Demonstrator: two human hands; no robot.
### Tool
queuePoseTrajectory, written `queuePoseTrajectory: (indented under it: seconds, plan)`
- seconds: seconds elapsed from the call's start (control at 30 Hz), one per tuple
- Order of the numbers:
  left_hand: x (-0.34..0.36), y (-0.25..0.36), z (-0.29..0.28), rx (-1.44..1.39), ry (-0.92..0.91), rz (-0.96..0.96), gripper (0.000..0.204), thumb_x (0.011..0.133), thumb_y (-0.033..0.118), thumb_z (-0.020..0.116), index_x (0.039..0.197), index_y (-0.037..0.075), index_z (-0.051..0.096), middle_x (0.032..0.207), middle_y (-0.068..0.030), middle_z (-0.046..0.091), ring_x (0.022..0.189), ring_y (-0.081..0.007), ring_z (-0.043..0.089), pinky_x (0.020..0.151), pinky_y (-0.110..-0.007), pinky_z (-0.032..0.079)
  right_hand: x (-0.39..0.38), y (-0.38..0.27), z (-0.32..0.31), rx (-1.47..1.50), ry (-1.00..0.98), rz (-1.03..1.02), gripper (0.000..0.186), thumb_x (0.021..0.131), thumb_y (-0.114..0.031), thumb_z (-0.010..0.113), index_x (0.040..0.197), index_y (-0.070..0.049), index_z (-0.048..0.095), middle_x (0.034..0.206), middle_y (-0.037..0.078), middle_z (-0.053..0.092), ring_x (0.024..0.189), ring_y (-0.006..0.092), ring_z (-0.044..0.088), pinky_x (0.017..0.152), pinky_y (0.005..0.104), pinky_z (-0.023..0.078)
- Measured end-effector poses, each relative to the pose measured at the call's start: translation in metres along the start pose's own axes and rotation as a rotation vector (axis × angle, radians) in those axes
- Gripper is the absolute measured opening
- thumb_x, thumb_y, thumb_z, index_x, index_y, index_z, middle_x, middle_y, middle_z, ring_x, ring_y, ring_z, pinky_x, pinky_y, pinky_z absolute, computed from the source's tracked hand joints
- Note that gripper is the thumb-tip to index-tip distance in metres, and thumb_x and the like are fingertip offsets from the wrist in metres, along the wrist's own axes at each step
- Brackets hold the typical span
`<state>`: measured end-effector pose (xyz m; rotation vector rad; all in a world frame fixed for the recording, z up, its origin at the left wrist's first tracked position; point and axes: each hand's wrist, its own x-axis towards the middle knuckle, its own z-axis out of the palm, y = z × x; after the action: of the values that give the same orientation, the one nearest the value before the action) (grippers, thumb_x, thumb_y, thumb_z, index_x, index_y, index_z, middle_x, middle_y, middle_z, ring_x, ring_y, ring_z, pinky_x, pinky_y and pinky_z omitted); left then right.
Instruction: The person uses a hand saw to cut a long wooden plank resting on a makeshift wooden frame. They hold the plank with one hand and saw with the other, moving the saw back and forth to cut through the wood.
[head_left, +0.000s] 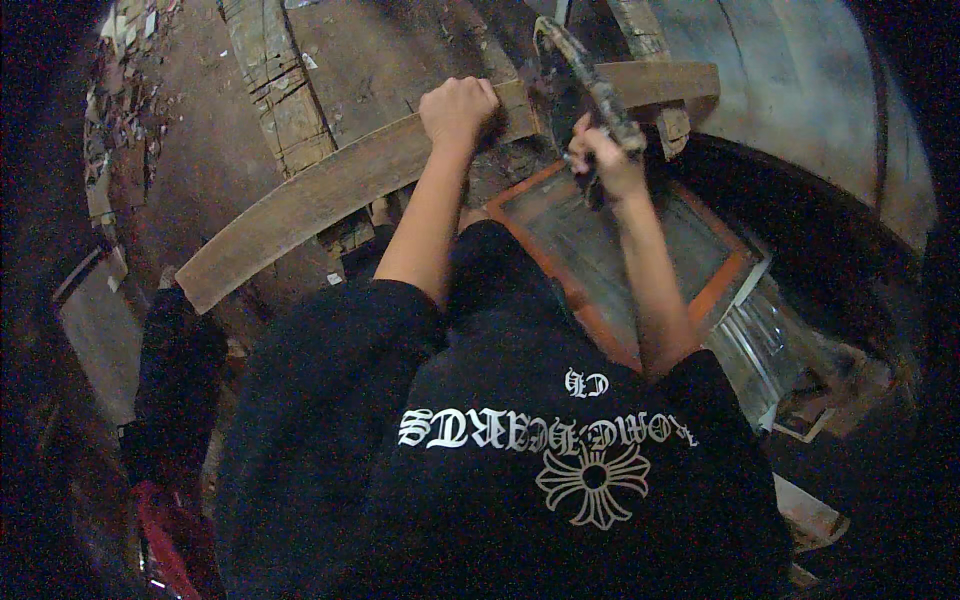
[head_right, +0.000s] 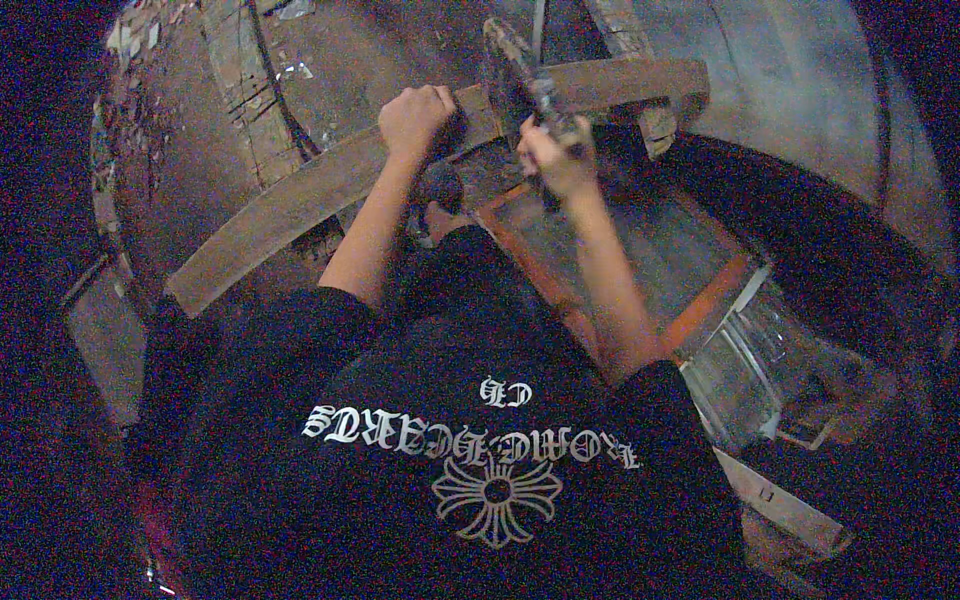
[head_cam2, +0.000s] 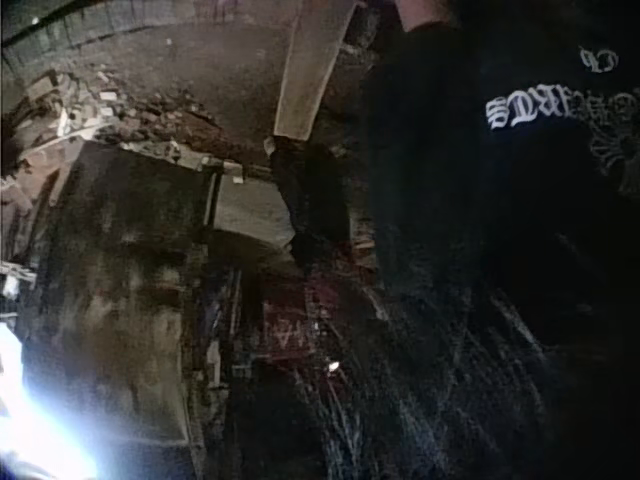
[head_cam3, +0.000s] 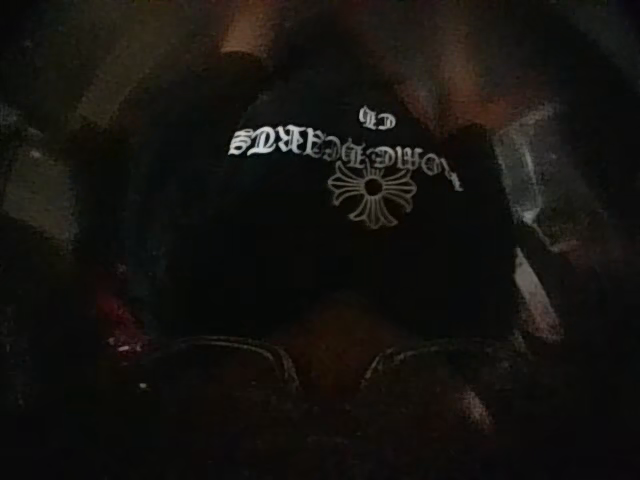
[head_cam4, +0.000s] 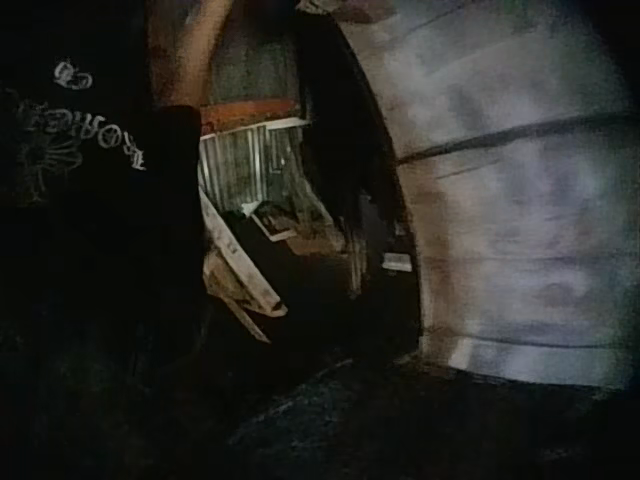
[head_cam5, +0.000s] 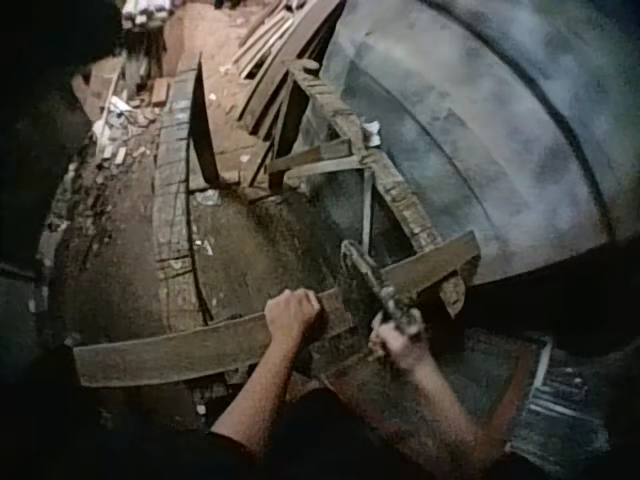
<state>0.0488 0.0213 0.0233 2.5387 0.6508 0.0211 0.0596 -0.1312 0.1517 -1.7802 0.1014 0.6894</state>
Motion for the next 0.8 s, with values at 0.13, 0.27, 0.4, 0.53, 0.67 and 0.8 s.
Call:
queuePoseTrajectory:
  seconds: [0.13, 0.27, 0.4, 0.53, 0.67, 0.8]
  plan:
    - [0.005, -0.004, -0.014, 0.044, 0.015, 0.014, 0.037, 0.075, 0.028, 0.039, 0.059, 0.005, 0.063, 0.060, -0.0150, 0.059, 0.052, -0.0284, 0.059, 0.051, -0.037, 0.047, -0.064, 0.013, -0.009, 0.494, -0.138, 0.064, 0.009, 0.077, -0.013, 0.044, 0.078, -0.004, 0.047, 0.062, 0.005, 0.046, 0.051, 0.0104, 0.041, 0.051, 0.0248, 0.036]
    - [0.003, -0.005, -0.009, 0.065, -0.004, -0.023, 0.037, 0.077, 0.029, 0.038, 0.063, 0.006, 0.064, 0.061, -0.0144, 0.060, 0.054, -0.0299, 0.059, 0.053, -0.038, 0.047, -0.159, 0.024, -0.028, 0.240, 0.015, 0.012, 0.010, 0.075, -0.015, 0.045, 0.074, -0.004, 0.045, 0.064, 0.006, 0.046, 0.053, 0.0108, 0.041, 0.054, 0.0251, 0.036]
    - [0.002, 0.000, -0.002, 0.101, -0.029, 0.010, 0.038, 0.077, 0.030, 0.038, 0.065, 0.006, 0.065, 0.062, -0.0147, 0.060, 0.057, -0.0303, 0.060, 0.054, -0.037, 0.047, -0.195, 0.046, -0.031, 0.306, 0.155, 0.119, 0.011, 0.074, -0.015, 0.047, 0.075, -0.004, 0.046, 0.065, 0.006, 0.047, 0.054, 0.0118, 0.042, 0.055, 0.0258, 0.037]
    - [0.000, 0.001, -0.009, 0.084, -0.045, 0.019, 0.039, 0.077, 0.030, 0.038, 0.064, 0.005, 0.064, 0.063, -0.0159, 0.060, 0.058, -0.0305, 0.060, 0.054, -0.038, 0.048, -0.232, 0.050, -0.034, 0.260, 0.218, 0.150, 0.012, 0.073, -0.014, 0.049, 0.076, -0.004, 0.046, 0.066, 0.006, 0.048, 0.055, 0.0128, 0.043, 0.055, 0.0266, 0.037]
    - [0.004, -0.003, -0.001, 0.070, -0.054, 0.013, 0.039, 0.077, 0.030, 0.038, 0.063, 0.005, 0.064, 0.060, -0.0162, 0.059, 0.055, -0.0309, 0.059, 0.051, -0.039, 0.047, -0.269, 0.023, -0.033, 0.093, 0.272, 0.236, 0.013, 0.072, -0.014, 0.052, 0.078, -0.004, 0.046, 0.066, 0.006, 0.049, 0.057, 0.0138, 0.045, 0.055, 0.0273, 0.038]
    - [0.008, -0.012, 0.007, 0.060, 0.030, 0.078, 0.037, 0.076, 0.029, 0.039, 0.060, 0.007, 0.064, 0.055, -0.0151, 0.057, 0.049, -0.0310, 0.058, 0.047, -0.039, 0.047, -0.264, 0.024, -0.028, -0.106, 0.231, 0.169, 0.015, 0.071, -0.014, 0.054, 0.079, -0.003, 0.046, 0.067, 0.006, 0.049, 0.058, 0.0148, 0.046, 0.056, 0.0280, 0.039]
